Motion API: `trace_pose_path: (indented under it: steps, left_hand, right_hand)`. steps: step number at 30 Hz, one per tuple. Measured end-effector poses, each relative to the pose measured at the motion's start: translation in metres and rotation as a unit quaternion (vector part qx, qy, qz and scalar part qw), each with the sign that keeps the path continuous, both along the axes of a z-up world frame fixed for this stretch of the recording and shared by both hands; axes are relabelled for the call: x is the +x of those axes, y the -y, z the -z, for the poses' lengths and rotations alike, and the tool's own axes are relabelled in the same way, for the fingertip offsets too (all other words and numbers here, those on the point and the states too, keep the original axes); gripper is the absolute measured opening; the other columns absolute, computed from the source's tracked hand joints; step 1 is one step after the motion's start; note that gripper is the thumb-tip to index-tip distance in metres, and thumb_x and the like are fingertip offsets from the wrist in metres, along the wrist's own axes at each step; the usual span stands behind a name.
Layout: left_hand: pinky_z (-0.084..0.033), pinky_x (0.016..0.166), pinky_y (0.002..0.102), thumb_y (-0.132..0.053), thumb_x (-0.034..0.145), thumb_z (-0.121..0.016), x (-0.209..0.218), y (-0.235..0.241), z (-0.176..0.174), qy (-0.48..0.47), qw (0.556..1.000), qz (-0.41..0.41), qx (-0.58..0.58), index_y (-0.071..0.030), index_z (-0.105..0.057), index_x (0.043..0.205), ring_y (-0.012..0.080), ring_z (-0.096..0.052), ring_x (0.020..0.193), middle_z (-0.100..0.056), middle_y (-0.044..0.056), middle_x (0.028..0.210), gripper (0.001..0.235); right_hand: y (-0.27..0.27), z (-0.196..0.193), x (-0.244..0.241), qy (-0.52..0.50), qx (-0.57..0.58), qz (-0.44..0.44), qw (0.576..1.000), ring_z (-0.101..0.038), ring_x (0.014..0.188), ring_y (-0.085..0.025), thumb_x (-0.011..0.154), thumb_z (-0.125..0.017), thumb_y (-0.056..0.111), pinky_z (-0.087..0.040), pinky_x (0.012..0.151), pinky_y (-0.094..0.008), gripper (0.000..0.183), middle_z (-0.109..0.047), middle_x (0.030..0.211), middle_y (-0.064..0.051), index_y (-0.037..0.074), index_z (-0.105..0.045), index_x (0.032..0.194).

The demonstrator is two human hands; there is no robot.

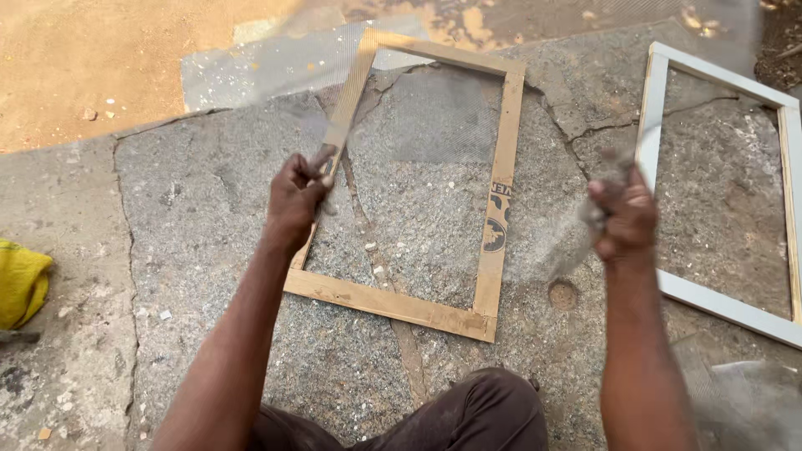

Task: The person stretches a piece of mesh screen over a wooden frame and secures it by hammering small nails along the edges. The person works systematically around the frame, picking up nails and using a hammer to fasten the screen.

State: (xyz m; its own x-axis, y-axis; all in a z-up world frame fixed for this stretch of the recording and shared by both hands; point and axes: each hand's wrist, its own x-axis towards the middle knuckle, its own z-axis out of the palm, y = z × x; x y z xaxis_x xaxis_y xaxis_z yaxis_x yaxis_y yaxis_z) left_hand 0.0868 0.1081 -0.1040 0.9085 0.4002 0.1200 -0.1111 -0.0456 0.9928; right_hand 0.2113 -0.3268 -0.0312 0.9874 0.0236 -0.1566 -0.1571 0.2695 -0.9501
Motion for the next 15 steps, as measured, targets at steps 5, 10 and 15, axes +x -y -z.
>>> trace_pose_path:
  steps: [5, 10, 15]
  left_hand:
    - [-0.051, 0.042, 0.034, 0.002, 0.090, -0.060, -0.034, -0.021, 0.138, -0.264, 0.949, -0.168, 0.035, -0.005, -0.049, 0.092, 0.0155, -0.062, 0.054, -0.074, 0.009, 0.111, 0.014]
    - [-0.056, 0.053, 0.037, -0.018, 0.094, -0.070, -0.035, -0.020, 0.173, -0.362, 0.917, -0.132, 0.104, -0.002, -0.057, 0.098, 0.0214, -0.072, 0.065, -0.076, 0.020, 0.100, 0.021]
    - [-0.054, 0.085, 0.051, -0.047, 0.097, -0.068, -0.007, -0.001, 0.198, -0.348, 0.885, -0.186, 0.248, -0.004, -0.061, 0.104, 0.0333, -0.067, 0.095, -0.073, 0.021, 0.106, 0.045]
  right_hand:
    - [-0.004, 0.258, -0.029, -0.156, -0.324, -0.042, 0.932, -0.073, 0.090, -0.024, 0.085, -0.075, 0.006, -0.061, 0.076, -0.036, 0.055, -0.073, 0.115, -0.019, 0.002, -0.057, 0.137]
    - [-0.011, 0.338, -0.026, -0.210, -0.337, -0.044, 0.917, -0.071, 0.094, -0.030, 0.093, -0.075, 0.032, -0.058, 0.081, -0.041, 0.046, -0.074, 0.115, -0.025, 0.001, -0.061, 0.124]
    - [-0.026, 0.342, -0.044, -0.100, -0.492, 0.048, 0.864, -0.070, 0.101, -0.032, 0.095, -0.076, 0.040, -0.055, 0.090, -0.046, 0.039, -0.073, 0.113, -0.017, 0.008, -0.069, 0.116]
